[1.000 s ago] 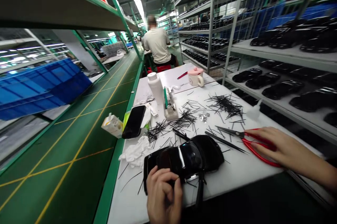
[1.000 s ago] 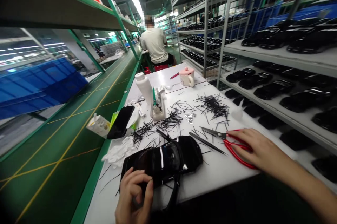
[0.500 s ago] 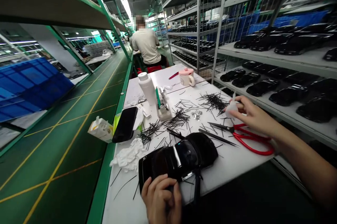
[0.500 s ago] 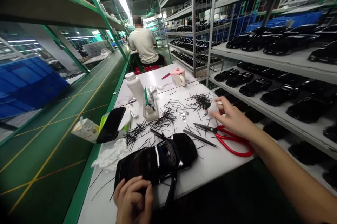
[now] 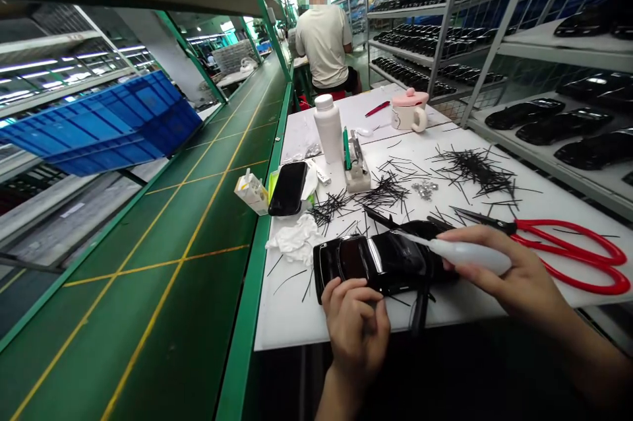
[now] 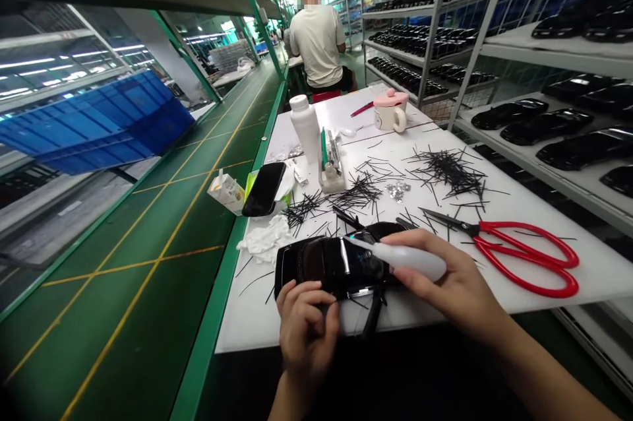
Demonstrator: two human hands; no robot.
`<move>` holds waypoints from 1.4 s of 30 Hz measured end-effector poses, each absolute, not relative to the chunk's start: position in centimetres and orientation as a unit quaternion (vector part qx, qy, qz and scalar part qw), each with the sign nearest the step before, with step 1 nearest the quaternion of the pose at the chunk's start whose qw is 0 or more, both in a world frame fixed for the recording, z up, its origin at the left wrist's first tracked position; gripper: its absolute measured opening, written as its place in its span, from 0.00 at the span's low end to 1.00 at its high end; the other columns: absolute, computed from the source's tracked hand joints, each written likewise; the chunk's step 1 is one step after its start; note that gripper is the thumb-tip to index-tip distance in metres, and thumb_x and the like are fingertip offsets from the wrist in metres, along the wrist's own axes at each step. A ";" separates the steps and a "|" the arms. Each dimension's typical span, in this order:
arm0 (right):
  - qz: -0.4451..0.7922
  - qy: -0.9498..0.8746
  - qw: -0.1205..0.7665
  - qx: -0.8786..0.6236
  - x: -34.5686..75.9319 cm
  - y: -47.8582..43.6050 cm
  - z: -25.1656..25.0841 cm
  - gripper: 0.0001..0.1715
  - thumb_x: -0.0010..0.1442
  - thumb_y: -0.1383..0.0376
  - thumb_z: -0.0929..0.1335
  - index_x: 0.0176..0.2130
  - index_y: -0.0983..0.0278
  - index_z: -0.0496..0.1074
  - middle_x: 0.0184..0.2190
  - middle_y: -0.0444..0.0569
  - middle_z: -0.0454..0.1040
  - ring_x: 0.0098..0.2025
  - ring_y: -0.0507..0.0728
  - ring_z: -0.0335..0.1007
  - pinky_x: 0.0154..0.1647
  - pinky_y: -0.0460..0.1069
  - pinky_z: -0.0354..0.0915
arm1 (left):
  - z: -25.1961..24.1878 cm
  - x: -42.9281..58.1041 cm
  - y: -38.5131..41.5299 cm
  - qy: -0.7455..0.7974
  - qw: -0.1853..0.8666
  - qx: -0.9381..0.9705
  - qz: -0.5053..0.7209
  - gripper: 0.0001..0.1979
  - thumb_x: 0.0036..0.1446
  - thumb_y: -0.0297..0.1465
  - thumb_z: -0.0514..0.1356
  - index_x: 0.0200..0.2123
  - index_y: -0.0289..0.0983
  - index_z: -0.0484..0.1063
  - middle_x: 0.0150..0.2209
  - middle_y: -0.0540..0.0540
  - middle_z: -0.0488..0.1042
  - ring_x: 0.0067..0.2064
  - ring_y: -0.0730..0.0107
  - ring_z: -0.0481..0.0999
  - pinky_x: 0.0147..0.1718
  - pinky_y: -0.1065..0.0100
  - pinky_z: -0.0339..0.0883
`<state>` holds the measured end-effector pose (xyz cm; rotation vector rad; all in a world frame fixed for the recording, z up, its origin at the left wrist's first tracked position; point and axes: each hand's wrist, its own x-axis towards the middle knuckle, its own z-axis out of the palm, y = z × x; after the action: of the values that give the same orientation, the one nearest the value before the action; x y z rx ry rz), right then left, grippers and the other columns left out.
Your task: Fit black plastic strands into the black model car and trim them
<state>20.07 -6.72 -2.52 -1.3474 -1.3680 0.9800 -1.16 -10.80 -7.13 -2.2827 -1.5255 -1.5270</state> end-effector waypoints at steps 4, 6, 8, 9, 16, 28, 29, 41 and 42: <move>0.387 -0.560 0.462 -0.568 21.0 -6.4 -2.9 0.21 0.53 0.48 0.73 0.41 0.57 0.77 0.34 0.47 0.76 0.35 0.58 0.73 0.35 0.50 0.70 | -6.6 -1.9 -11.1 -0.468 -0.027 -0.732 -0.495 0.14 0.55 0.18 0.57 0.28 0.40 0.56 0.32 0.52 0.77 0.40 0.67 0.77 0.50 0.57 0.65; 0.390 -0.557 0.460 -0.571 21.4 -6.4 -3.2 0.21 0.53 0.47 0.73 0.41 0.57 0.77 0.32 0.47 0.76 0.33 0.58 0.72 0.33 0.50 0.69 | -6.2 -2.7 -11.1 -0.465 -0.033 -0.722 -0.511 0.13 0.55 0.18 0.57 0.29 0.40 0.56 0.33 0.50 0.77 0.42 0.66 0.76 0.47 0.58 0.69; 0.405 -0.548 0.461 -0.569 21.6 -6.5 -3.4 0.22 0.53 0.48 0.73 0.41 0.58 0.77 0.30 0.47 0.74 0.32 0.58 0.70 0.32 0.50 0.68 | -5.6 -3.8 -10.6 -0.481 -0.027 -0.698 -0.531 0.13 0.56 0.18 0.57 0.29 0.40 0.56 0.35 0.49 0.76 0.44 0.65 0.75 0.46 0.59 0.70; 0.413 -0.543 0.462 -0.567 21.7 -6.5 -3.5 0.21 0.53 0.48 0.73 0.42 0.58 0.77 0.29 0.47 0.74 0.32 0.58 0.70 0.32 0.50 0.67 | -5.1 -4.5 -10.2 -0.495 -0.023 -0.683 -0.536 0.13 0.57 0.19 0.57 0.30 0.40 0.56 0.36 0.48 0.75 0.44 0.66 0.75 0.47 0.60 0.70; 0.442 -0.541 0.429 -0.573 23.5 -6.2 -5.2 0.21 0.52 0.48 0.74 0.42 0.56 0.77 0.29 0.46 0.77 0.32 0.58 0.75 0.33 0.46 0.71 | -2.3 -9.3 -5.3 -0.670 -0.061 -0.665 -0.324 0.04 0.63 0.30 0.55 0.41 0.39 0.64 0.49 0.42 0.74 0.51 0.58 0.74 0.49 0.58 0.66; 0.434 -0.594 0.423 -0.529 25.9 -5.1 -9.1 0.22 0.54 0.48 0.72 0.45 0.56 0.77 0.27 0.46 0.78 0.29 0.57 0.76 0.30 0.44 0.74 | -2.2 -10.4 -1.6 -0.670 -0.155 -0.679 -0.256 0.06 0.55 0.26 0.58 0.37 0.41 0.72 0.33 0.48 0.77 0.36 0.61 0.77 0.38 0.65 0.66; 0.435 -0.597 0.421 -0.527 25.7 -5.1 -9.0 0.23 0.55 0.48 0.72 0.46 0.56 0.77 0.29 0.46 0.79 0.30 0.58 0.77 0.30 0.45 0.75 | -2.1 -10.5 -1.7 -0.669 -0.161 -0.674 -0.270 0.06 0.56 0.26 0.58 0.36 0.41 0.73 0.32 0.48 0.77 0.35 0.62 0.76 0.37 0.66 0.66; 0.297 -0.759 0.459 -0.353 16.9 -6.0 -0.9 0.14 0.61 0.62 0.71 0.48 0.51 0.74 0.39 0.37 0.81 0.37 0.49 0.79 0.40 0.36 0.71 | 0.3 -10.1 -7.6 -0.559 -0.319 -0.440 -0.627 0.12 0.54 0.34 0.68 0.40 0.39 0.71 0.36 0.51 0.73 0.38 0.77 0.74 0.37 0.80 0.67; 0.292 -0.770 0.460 -0.333 16.4 -6.1 -0.7 0.15 0.61 0.64 0.71 0.48 0.51 0.73 0.39 0.36 0.80 0.37 0.48 0.79 0.41 0.35 0.70 | 0.4 -9.9 -8.2 -0.546 -0.345 -0.432 -0.630 0.12 0.54 0.34 0.68 0.40 0.39 0.71 0.36 0.51 0.73 0.37 0.78 0.73 0.37 0.80 0.67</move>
<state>16.40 -6.07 -0.66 -0.8191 -1.8939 0.7183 -9.92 -8.16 0.41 -1.7689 -2.2359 -2.5817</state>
